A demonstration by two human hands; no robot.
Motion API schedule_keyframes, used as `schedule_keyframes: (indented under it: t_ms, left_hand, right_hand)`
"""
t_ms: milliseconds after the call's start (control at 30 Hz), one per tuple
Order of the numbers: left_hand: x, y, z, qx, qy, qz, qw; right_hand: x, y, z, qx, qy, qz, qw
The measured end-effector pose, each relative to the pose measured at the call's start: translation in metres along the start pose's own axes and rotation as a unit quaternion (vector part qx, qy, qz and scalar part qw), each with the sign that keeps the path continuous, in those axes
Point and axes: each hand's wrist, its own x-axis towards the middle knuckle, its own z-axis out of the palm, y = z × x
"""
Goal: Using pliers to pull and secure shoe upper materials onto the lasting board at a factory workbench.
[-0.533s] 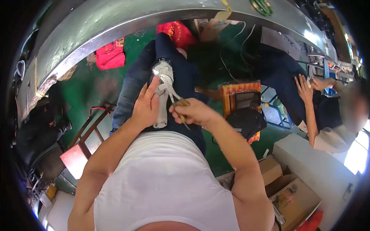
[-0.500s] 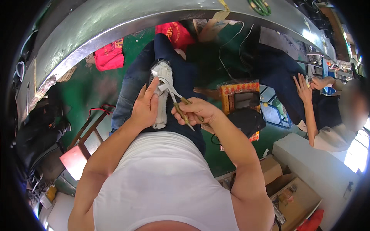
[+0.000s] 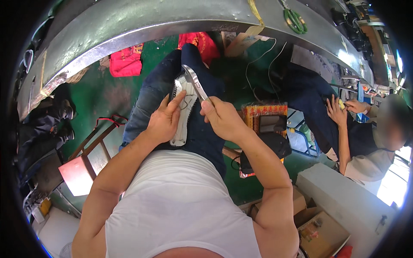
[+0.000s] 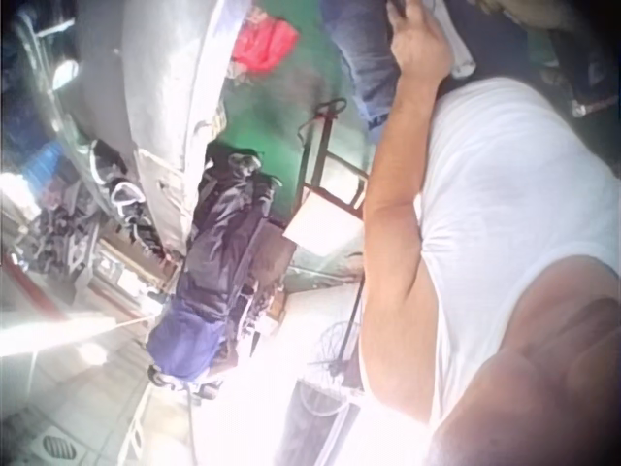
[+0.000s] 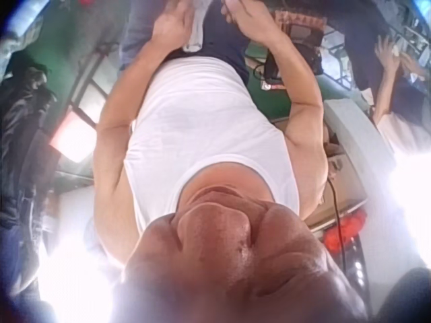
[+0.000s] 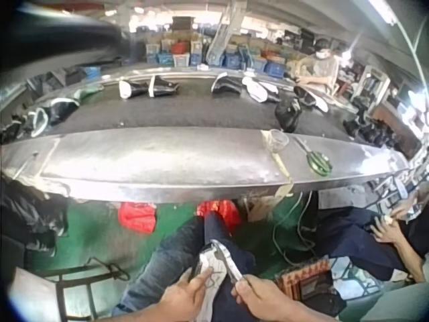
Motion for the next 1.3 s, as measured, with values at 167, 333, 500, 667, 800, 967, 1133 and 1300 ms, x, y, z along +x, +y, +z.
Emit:
schedule_keyframes:
  t_ms: [167, 333, 500, 667, 800, 967, 1133, 1300]
  left_hand:
    - [-0.002, -0.003, 0.007, -0.007, 0.004, -0.005, 1.000]
    - [-0.002, -0.006, 0.015, -0.144, 0.025, -0.063, 0.987]
    - [0.000, -0.014, 0.013, -0.104, 0.004, -0.085, 0.991]
    - [0.002, -0.012, 0.009, -0.137, -0.024, -0.107, 0.984]
    - [0.002, -0.006, 0.001, -0.150, -0.037, -0.103, 0.983]
    - [-0.020, -0.040, 0.001, -0.335, -0.128, 0.042, 0.932]
    - [-0.029, -0.037, 0.003, -0.318, -0.175, -0.017, 0.932]
    - [-0.005, -0.037, -0.006, -0.202, -0.087, 0.029, 0.975]
  right_hand:
    - [0.000, -0.018, -0.003, -0.013, 0.025, -0.041, 0.999]
    - [0.002, -0.013, 0.008, -0.005, 0.034, -0.080, 0.996]
    - [0.004, 0.006, 0.008, -0.173, -0.061, 0.062, 0.981]
    - [-0.006, 0.019, 0.029, -0.272, -0.064, -0.002, 0.960]
    - [-0.017, 0.016, 0.030, -0.200, -0.027, -0.025, 0.979]
    - [-0.026, 0.011, 0.029, -0.211, -0.057, 0.033, 0.975]
    - [-0.036, 0.021, 0.044, -0.154, -0.025, -0.013, 0.988]
    - [-0.039, 0.023, 0.028, -0.014, -0.021, 0.077, 0.997]
